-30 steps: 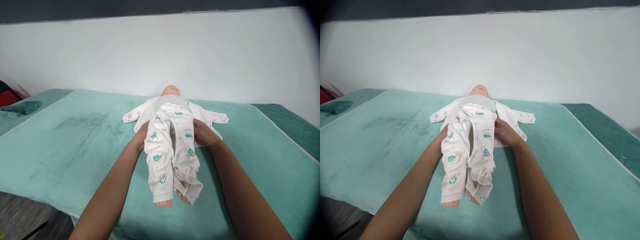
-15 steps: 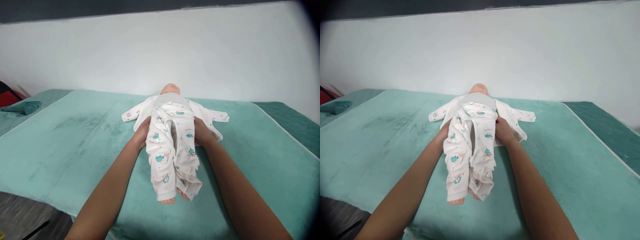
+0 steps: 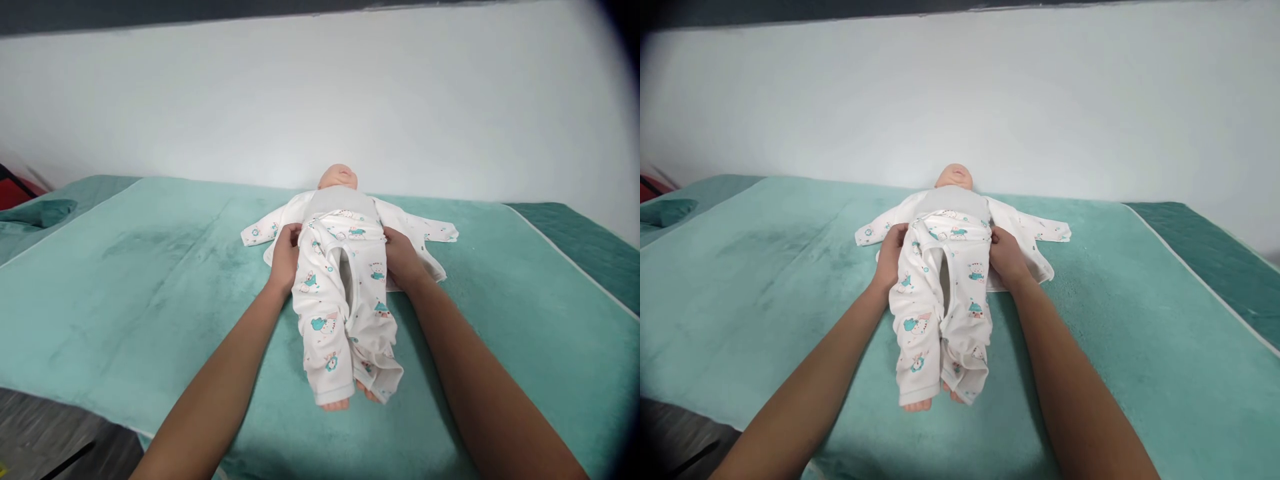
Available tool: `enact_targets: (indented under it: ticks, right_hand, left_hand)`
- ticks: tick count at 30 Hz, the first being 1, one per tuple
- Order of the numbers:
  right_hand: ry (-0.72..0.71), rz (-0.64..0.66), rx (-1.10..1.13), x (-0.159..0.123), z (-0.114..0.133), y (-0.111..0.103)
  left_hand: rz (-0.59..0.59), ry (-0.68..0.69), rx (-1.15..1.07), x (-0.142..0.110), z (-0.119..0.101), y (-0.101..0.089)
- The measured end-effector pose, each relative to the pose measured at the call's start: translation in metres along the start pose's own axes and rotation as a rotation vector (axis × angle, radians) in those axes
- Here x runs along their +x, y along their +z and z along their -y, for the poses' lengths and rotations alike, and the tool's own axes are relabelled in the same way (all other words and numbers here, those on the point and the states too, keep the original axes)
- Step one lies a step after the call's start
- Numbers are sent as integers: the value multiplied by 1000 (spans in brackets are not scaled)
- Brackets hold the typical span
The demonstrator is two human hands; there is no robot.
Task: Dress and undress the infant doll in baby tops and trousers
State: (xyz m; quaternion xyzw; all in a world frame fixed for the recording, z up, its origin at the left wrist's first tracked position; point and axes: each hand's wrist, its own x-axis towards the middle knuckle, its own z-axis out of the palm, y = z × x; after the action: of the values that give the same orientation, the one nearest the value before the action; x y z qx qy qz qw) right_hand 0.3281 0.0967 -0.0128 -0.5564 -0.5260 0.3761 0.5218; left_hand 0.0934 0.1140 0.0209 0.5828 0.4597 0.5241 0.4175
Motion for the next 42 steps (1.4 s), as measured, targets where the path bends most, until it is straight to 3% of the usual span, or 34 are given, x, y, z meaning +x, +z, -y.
enact_targets:
  ticks: [3, 7, 11, 15, 19, 25, 27, 30, 33, 35, 37, 42]
  right_hand:
    - [10, -102, 118, 0, -2, 3]
    - [67, -203, 160, 2, 0, 4]
    - [-62, -321, 38, -2, 9, 2]
    - [-275, -219, -26, -8, 24, -1]
    - [-338, -74, -123, -3, 32, -9]
    - [-382, 89, -67, 12, 31, -9]
    - [-350, 56, -63, 20, 32, -5]
    - [-268, -114, -148, 38, 32, 4]
    - [-153, -220, -193, 51, 30, 12]
    - [-125, -224, -154, 53, 29, 15]
    - [-159, -198, -109, 50, 29, 15]
    - [-320, -42, -124, 49, 34, 8]
  left_hand:
    - [-13, 36, -14, 5, 6, 0]
    - [-6, -50, -78, 13, 10, -1]
    - [-41, 28, -96, 16, 11, -3]
    - [-46, 176, -10, 17, 9, -6]
    - [25, 262, 29, 22, 8, -9]
    - [42, 208, 120, 40, 10, -9]
    - [21, 184, 85, 48, 14, -8]
    - [-5, 94, -49, 61, 22, -5]
    - [36, -50, -213, 68, 27, -3]
    - [77, -99, -278, 68, 27, -4]
    - [79, -68, -250, 66, 23, -5]
    - [88, 171, 70, 64, 3, -4]
